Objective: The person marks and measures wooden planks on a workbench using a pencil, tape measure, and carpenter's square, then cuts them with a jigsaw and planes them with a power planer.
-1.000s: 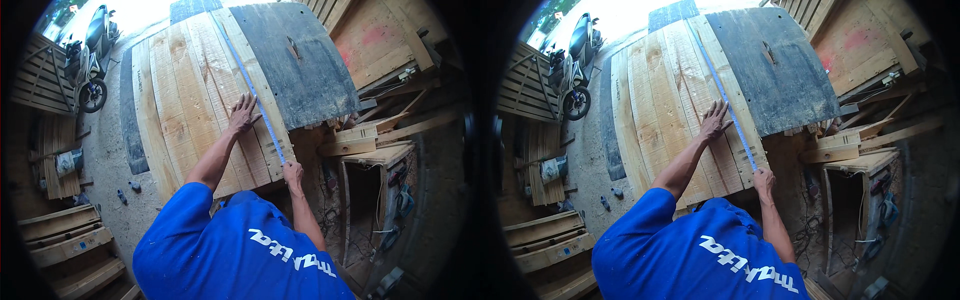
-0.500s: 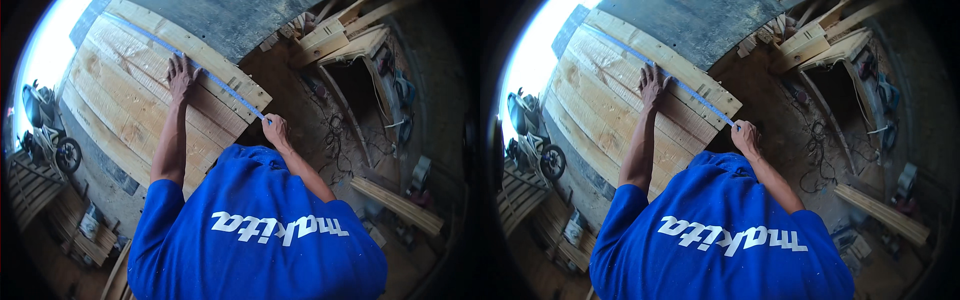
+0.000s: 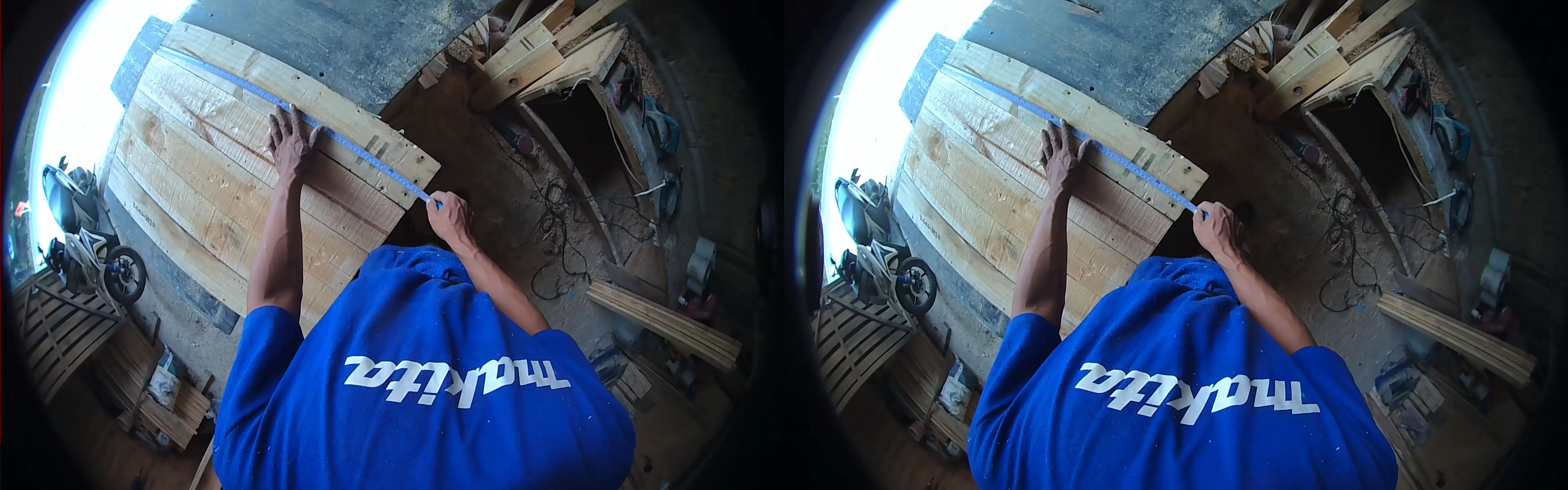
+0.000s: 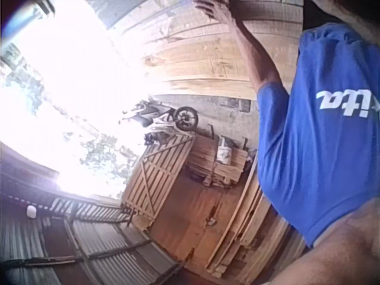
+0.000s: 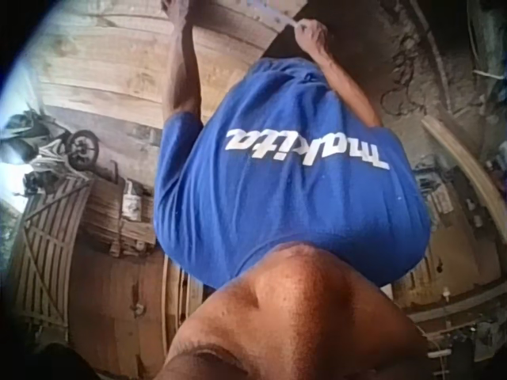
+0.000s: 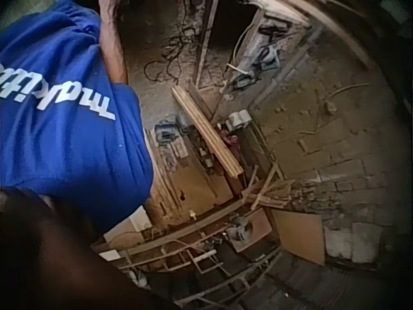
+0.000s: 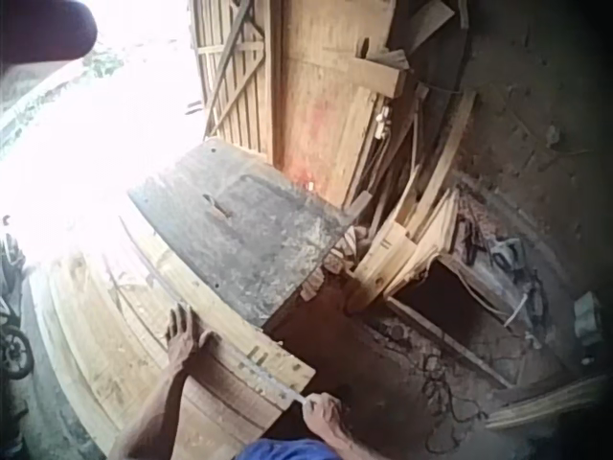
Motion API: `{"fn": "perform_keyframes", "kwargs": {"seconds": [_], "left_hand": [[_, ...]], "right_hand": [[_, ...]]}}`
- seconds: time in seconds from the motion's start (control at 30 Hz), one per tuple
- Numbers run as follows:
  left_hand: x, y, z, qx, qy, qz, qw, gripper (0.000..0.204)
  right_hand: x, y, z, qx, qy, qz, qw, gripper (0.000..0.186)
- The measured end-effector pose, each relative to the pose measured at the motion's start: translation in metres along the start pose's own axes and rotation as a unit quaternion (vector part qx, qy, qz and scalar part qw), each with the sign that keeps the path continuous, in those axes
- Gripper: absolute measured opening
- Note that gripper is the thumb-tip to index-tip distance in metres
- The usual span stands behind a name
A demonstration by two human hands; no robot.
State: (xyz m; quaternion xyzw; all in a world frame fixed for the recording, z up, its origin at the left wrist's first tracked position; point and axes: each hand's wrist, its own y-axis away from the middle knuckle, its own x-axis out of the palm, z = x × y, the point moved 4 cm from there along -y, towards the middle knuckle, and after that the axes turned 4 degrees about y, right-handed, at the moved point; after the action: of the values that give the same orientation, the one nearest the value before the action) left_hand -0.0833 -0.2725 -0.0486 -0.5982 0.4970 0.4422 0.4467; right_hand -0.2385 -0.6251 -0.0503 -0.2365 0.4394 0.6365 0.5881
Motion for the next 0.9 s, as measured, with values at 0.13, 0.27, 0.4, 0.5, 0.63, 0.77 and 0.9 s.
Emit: {"fn": "perform_keyframes", "kwargs": {"seconds": [0.13,0.27,0.4,0.5,0.63,0.77,0.9], "left_hand": [[0.001,-0.004,0.001,-0.001,0.002,0.003,1.0,0.085],[-0.007,0.001,0.002,-0.011,0.021,-0.003,1.0,0.085],[-0.02,0.012,0.006,0.002,0.11,-0.062,0.992,0.087],[-0.029,0.05,-0.016,-0.023,0.105,-0.071,0.992,0.081],[-0.018,0.135,-0.043,-0.067,0.089,-0.058,0.992,0.077],[-0.016,0.166,-0.068,-0.092,0.07,-0.031,0.993,0.076],[-0.007,0.16,-0.072,-0.106,0.088,0.0,0.99,0.073]], "right_hand": [[-0.005,-0.004,0.005,0.004,0.011,0.002,1.0,0.02],[-0.009,-0.008,0.011,0.027,-0.02,0.046,0.998,0.021],[-0.018,-0.025,0.021,-0.09,-0.075,-0.069,0.991,0.017],[-0.031,-0.058,0.016,-0.079,-0.088,-0.093,0.989,0.016],[-0.049,-0.094,0.02,-0.058,-0.076,-0.034,0.995,0.019],[-0.05,-0.108,0.005,-0.016,-0.124,0.039,0.991,0.021],[-0.04,-0.121,-0.046,0.006,-0.222,0.033,0.974,0.015]]}}
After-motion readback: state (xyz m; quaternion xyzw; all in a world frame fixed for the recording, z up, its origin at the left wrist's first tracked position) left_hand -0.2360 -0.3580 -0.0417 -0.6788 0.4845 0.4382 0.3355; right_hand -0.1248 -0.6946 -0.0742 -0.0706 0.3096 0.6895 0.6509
